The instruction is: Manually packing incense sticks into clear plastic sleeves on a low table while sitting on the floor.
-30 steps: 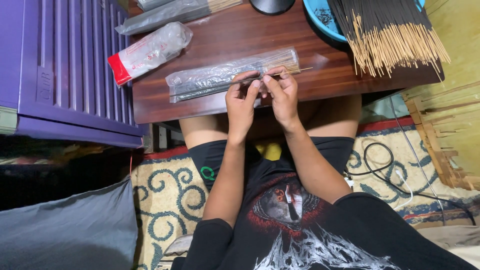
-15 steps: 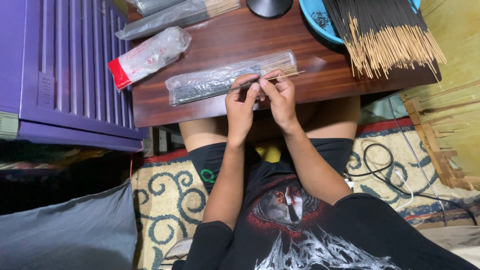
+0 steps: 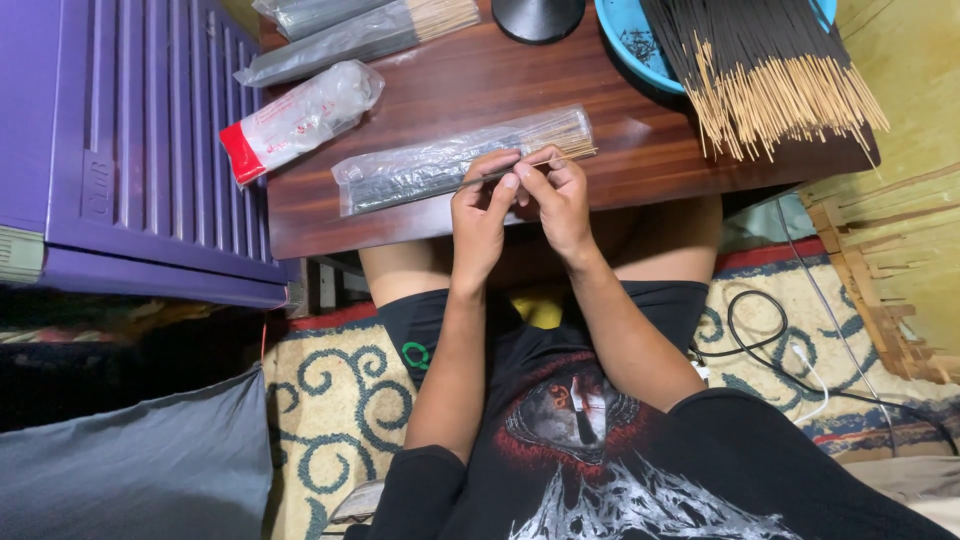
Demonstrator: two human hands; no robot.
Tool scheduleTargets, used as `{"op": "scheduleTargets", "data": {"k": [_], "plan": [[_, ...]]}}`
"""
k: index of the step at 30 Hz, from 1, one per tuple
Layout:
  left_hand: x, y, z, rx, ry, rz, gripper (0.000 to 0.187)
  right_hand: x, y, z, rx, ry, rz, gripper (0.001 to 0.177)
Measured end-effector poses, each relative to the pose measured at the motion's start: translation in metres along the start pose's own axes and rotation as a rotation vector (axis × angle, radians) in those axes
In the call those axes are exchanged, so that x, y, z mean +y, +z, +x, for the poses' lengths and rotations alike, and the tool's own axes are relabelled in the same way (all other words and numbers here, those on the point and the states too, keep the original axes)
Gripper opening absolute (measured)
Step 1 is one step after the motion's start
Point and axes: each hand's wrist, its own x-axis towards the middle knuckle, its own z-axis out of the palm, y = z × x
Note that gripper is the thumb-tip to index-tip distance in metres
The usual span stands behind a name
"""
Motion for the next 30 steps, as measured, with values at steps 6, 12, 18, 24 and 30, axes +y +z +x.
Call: {"op": "scheduleTargets", "data": {"k": [6, 12, 18, 24, 30], "plan": [[-0.002, -0.001, -0.001, -0.002, -0.01, -0.004, 0.019, 0.003, -0.003, 0.002, -0.008, 0.032, -0.005, 0.022], [-0.001, -0.001, -0.002, 0.024, -0.023, -0.026, 0.017, -0.004, -0.003, 0.002, -0.023, 0.079, -0.05, 0.022], [-0.001, 0.005, -0.004, 0.049, -0.061, -0.071, 0.02, -0.005, 0.0, 0.0, 0.015, 0.072, -0.016, 0.02], [-0.006, 0.0, -0.001, 0.074, -0.062, -0.014, 0.016, -0.001, -0.002, 0.0, 0.044, 0.1, 0.04, 0.022], [0.001, 0.006, -0.002, 0.093, -0.065, 0.002, 0.016, 0.013, -0.005, 0.002, 0.073, 0.156, 0.126, 0.022]]}}
